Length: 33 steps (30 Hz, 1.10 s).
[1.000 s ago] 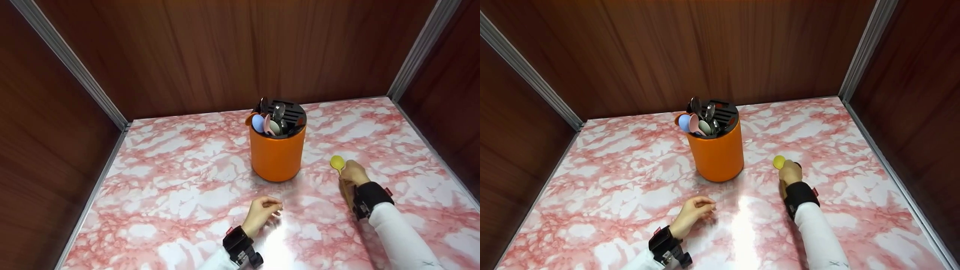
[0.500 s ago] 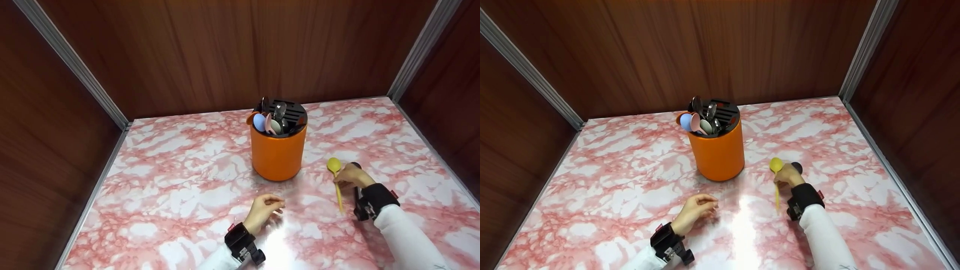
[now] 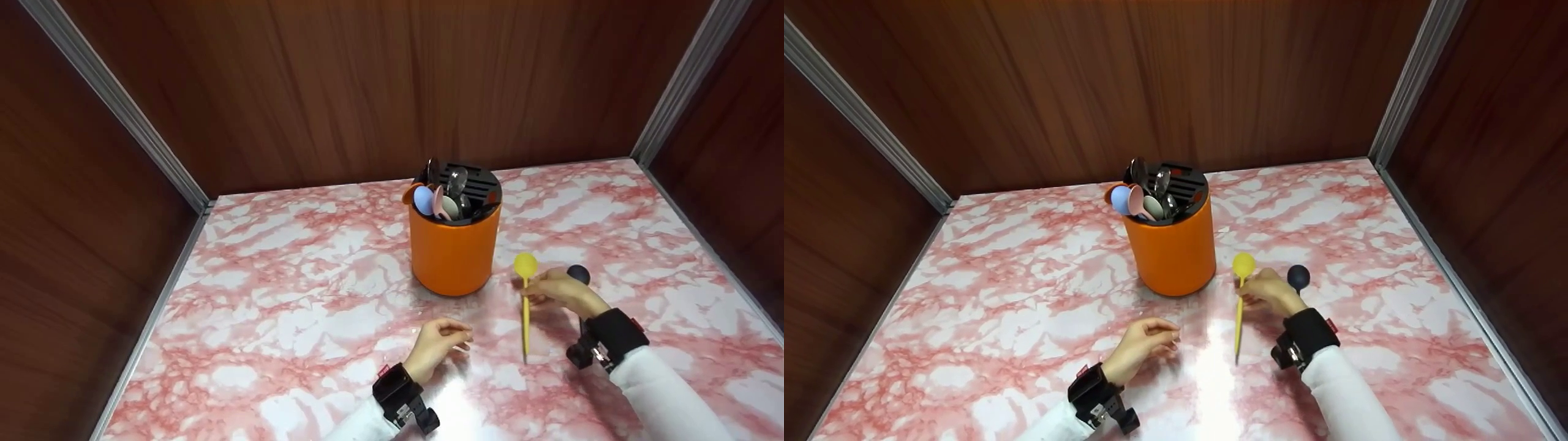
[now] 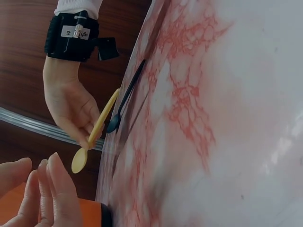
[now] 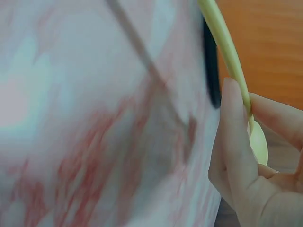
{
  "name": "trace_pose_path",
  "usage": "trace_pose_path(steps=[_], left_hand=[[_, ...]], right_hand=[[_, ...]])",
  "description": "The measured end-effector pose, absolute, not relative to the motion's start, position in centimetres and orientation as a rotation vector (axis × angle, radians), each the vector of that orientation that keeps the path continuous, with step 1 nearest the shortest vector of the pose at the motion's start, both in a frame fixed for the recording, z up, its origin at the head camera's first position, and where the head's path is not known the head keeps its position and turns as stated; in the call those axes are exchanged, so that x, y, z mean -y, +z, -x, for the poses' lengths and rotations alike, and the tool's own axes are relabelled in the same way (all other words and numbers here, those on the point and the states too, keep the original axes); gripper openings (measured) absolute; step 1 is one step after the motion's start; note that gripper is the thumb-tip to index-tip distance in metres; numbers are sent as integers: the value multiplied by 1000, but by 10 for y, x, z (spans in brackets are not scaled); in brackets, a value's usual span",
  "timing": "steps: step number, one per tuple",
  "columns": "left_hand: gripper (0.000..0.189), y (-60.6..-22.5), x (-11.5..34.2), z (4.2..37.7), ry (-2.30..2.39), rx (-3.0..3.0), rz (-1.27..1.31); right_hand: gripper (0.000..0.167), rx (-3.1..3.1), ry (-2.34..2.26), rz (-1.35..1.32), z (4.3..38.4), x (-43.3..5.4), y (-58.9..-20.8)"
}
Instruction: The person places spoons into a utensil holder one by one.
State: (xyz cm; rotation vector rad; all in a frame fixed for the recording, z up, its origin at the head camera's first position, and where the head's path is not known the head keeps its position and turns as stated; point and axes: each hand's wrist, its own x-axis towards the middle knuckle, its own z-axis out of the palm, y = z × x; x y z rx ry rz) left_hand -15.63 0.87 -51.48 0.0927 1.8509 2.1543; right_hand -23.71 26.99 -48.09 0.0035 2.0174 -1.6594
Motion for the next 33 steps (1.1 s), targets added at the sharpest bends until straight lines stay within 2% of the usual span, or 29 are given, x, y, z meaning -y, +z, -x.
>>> trace_pose_path(steps=[7,18,33], left_hand=[[22,-515,-13,156,2164,-1825,-105],[21,-516,-17,155,2214,-1696,-69],[21,-517,-21,154,2215,-1637,-8]], right_hand=[[14,-1994,-1672,-2,231,-257,-475],[5,-1917,-1792,-12,220,-239,-472],[7,-1873,-1883,-94,209,-219,-473]])
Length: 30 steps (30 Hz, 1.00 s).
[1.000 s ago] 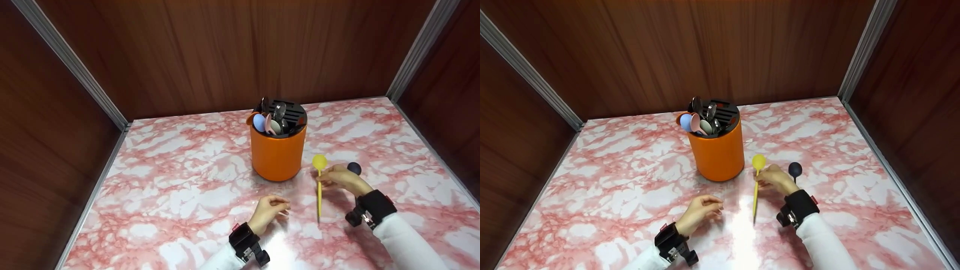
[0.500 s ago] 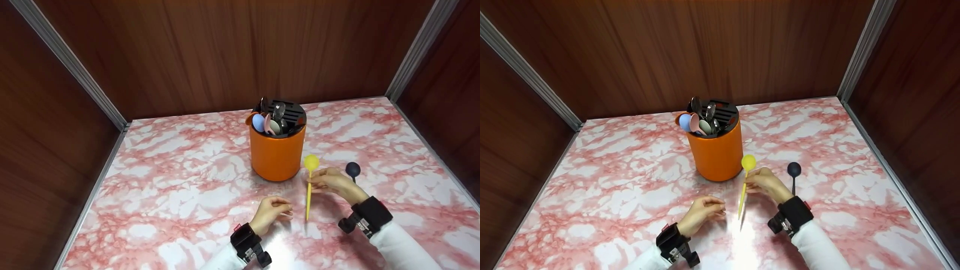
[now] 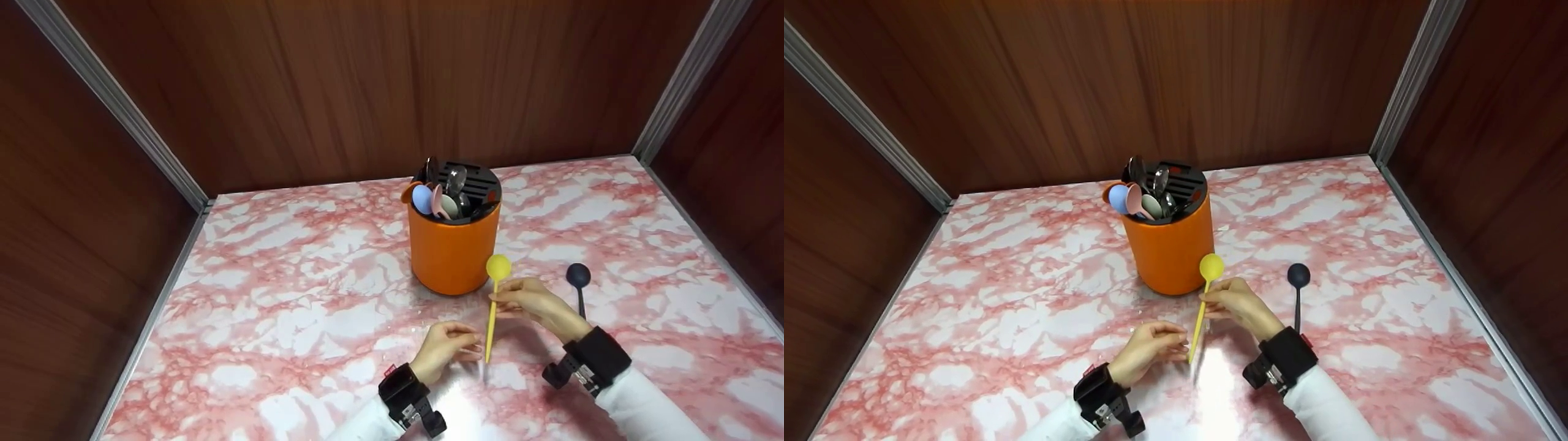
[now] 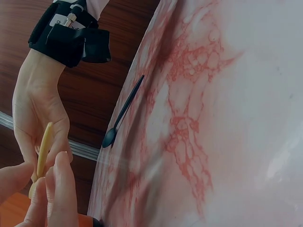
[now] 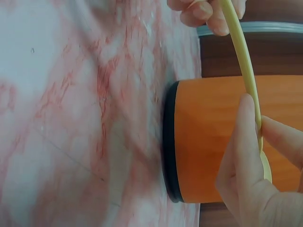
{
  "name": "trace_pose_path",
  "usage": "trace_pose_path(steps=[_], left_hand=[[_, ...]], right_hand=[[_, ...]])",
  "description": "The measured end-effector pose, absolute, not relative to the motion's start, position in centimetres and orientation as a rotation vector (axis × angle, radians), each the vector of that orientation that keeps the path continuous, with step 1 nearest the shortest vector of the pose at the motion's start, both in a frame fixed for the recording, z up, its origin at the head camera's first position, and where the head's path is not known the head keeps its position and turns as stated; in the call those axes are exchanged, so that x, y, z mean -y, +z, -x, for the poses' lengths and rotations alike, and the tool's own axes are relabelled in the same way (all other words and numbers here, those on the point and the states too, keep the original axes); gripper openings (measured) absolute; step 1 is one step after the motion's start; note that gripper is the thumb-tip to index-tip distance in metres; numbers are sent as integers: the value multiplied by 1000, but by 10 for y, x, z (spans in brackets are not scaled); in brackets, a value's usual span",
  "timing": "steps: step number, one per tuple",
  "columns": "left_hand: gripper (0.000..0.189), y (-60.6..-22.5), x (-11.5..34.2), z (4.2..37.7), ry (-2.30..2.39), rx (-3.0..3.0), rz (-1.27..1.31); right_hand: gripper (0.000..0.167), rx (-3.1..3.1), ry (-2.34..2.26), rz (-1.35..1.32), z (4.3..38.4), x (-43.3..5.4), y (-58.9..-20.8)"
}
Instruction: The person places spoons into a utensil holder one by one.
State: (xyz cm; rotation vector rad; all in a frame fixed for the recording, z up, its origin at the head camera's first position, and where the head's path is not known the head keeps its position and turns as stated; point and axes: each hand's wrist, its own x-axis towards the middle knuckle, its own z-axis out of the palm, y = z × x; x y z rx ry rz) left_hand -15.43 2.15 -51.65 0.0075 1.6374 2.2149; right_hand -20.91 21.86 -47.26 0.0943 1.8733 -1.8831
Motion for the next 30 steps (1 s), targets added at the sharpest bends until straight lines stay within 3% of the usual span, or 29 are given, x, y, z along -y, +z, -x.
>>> trace_pose_path(steps=[12,21,30], left_hand=[[19,-517,-23,151,2112,-1720,-4],[18,-513,-21,150,2103,-1719,-24],[18,-500,-18,148,2078,-1720,-47]], right_hand=[[7,-1848,-1935,-81,204,-212,-470],[9,-1822,-1970,109,196,-217,-469],[8,-1864,-1958,26,193,-214,-457]])
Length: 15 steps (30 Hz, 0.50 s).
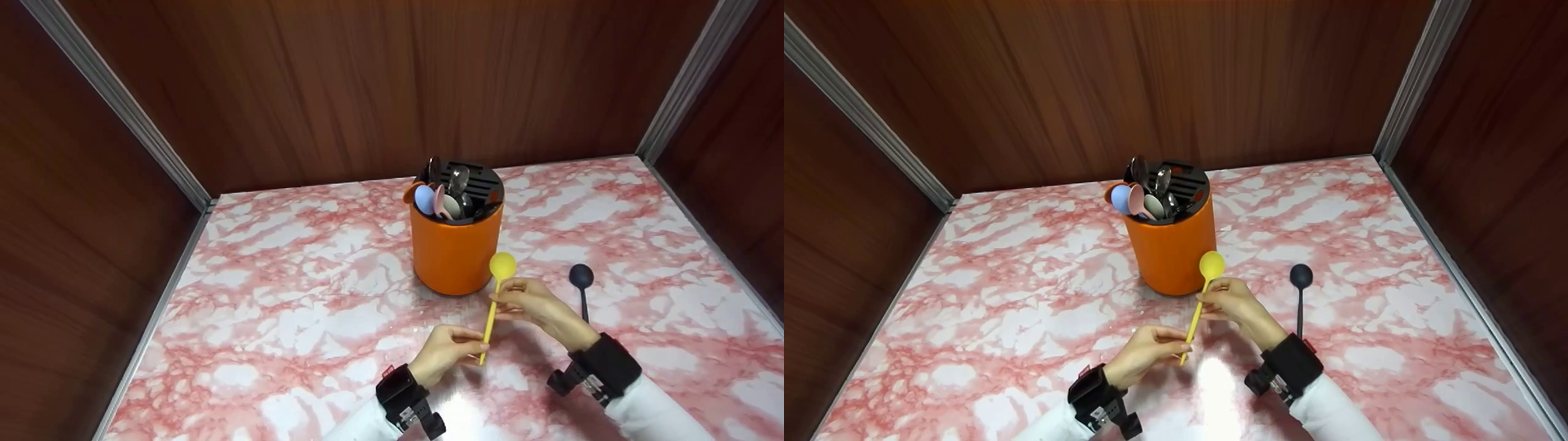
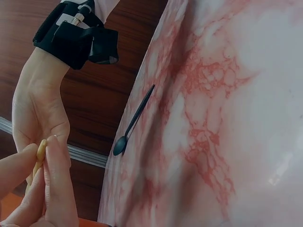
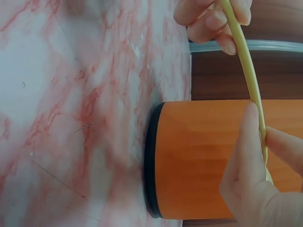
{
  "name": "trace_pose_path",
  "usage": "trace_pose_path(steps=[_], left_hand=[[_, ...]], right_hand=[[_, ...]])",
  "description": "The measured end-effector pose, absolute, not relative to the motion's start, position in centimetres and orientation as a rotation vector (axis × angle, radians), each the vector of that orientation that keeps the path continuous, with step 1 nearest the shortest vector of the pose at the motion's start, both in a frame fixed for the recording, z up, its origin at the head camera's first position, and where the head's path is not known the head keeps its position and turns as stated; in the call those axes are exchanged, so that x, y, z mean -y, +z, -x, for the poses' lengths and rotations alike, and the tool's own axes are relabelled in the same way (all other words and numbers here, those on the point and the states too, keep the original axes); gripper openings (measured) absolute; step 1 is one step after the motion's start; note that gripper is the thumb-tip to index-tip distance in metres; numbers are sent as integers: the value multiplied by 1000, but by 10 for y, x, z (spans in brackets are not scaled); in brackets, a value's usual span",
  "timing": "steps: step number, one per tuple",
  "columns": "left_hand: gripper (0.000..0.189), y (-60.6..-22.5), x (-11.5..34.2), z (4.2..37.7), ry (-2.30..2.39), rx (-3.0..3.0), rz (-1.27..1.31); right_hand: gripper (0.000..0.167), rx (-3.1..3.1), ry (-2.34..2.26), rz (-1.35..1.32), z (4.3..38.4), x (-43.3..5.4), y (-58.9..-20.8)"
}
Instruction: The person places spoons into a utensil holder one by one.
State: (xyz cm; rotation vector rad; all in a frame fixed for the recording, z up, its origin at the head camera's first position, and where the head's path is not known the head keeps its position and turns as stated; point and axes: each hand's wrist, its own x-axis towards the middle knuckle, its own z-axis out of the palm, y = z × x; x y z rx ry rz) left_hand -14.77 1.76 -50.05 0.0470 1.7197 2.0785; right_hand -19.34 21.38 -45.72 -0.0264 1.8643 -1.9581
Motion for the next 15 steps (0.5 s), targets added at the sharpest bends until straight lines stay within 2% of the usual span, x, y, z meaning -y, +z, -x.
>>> trace_pose_path(steps=[15], left_hand=[[19,-475,-14,149,2070,-1724,-93]], right_hand=[[8,-1940,-1934,130,193,-214,-435]])
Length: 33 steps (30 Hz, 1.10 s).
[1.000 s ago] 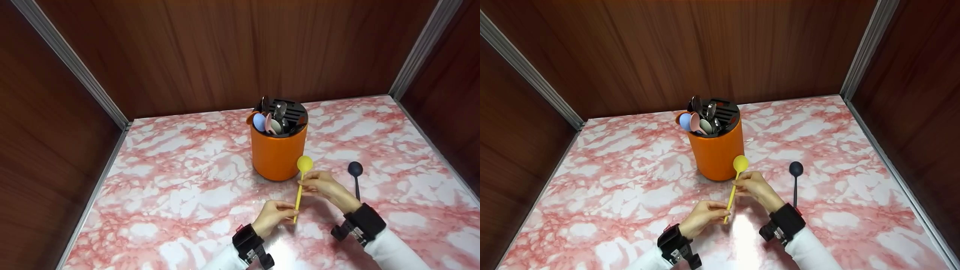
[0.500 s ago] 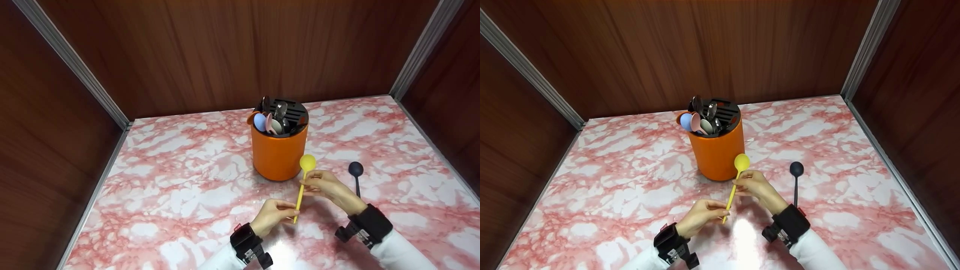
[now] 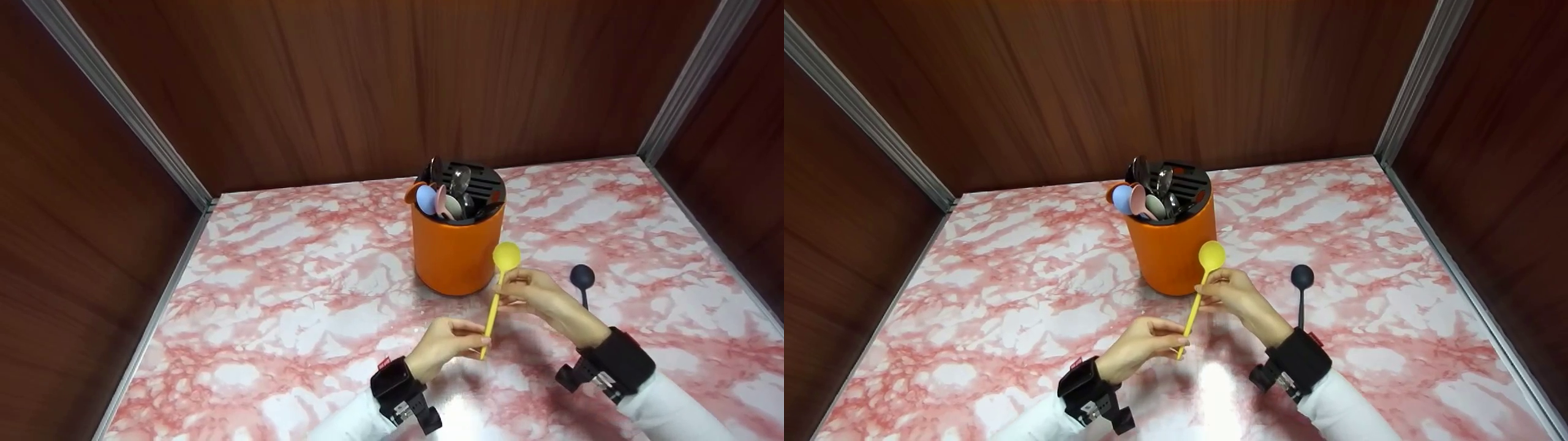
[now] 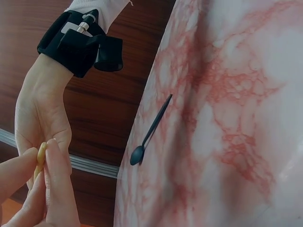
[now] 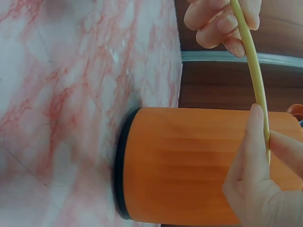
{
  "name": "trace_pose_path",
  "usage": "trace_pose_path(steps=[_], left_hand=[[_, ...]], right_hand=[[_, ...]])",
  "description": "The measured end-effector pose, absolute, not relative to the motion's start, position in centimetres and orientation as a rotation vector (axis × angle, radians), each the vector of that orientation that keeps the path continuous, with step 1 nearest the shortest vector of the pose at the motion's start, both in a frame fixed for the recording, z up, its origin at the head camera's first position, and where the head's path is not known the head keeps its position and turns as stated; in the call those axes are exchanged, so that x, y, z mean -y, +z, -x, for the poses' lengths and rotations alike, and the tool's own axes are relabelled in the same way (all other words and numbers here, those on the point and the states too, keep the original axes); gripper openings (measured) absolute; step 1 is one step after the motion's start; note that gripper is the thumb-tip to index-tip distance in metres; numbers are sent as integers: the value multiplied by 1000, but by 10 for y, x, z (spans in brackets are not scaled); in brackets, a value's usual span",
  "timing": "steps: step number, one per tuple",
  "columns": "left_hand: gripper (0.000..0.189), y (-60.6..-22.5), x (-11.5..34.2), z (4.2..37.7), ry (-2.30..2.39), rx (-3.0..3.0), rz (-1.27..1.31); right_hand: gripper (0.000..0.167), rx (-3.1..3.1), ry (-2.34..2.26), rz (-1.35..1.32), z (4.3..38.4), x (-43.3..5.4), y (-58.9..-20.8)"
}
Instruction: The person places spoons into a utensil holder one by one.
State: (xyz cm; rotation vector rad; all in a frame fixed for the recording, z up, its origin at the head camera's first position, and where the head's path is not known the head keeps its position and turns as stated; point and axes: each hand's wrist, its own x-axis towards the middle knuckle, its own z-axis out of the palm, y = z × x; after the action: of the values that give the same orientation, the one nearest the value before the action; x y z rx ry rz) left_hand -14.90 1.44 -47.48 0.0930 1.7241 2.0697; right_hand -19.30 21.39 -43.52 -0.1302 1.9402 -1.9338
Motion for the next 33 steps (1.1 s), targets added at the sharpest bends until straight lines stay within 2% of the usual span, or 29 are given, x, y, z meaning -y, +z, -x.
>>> trace_pose_path(steps=[8,14,18,33], left_hand=[[21,-456,-13,151,2068,-1708,-181],[22,-443,-12,153,2054,-1719,-227],[23,-435,-12,153,2046,-1725,-236],[21,-407,-11,162,1973,-1793,-297]], right_hand=[[14,-1914,-1972,221,191,-216,-421],[8,-1932,-1969,145,193,-213,-407],[11,-1969,-1948,98,193,-211,-398],[13,-1982,-1986,142,193,-217,-372]])
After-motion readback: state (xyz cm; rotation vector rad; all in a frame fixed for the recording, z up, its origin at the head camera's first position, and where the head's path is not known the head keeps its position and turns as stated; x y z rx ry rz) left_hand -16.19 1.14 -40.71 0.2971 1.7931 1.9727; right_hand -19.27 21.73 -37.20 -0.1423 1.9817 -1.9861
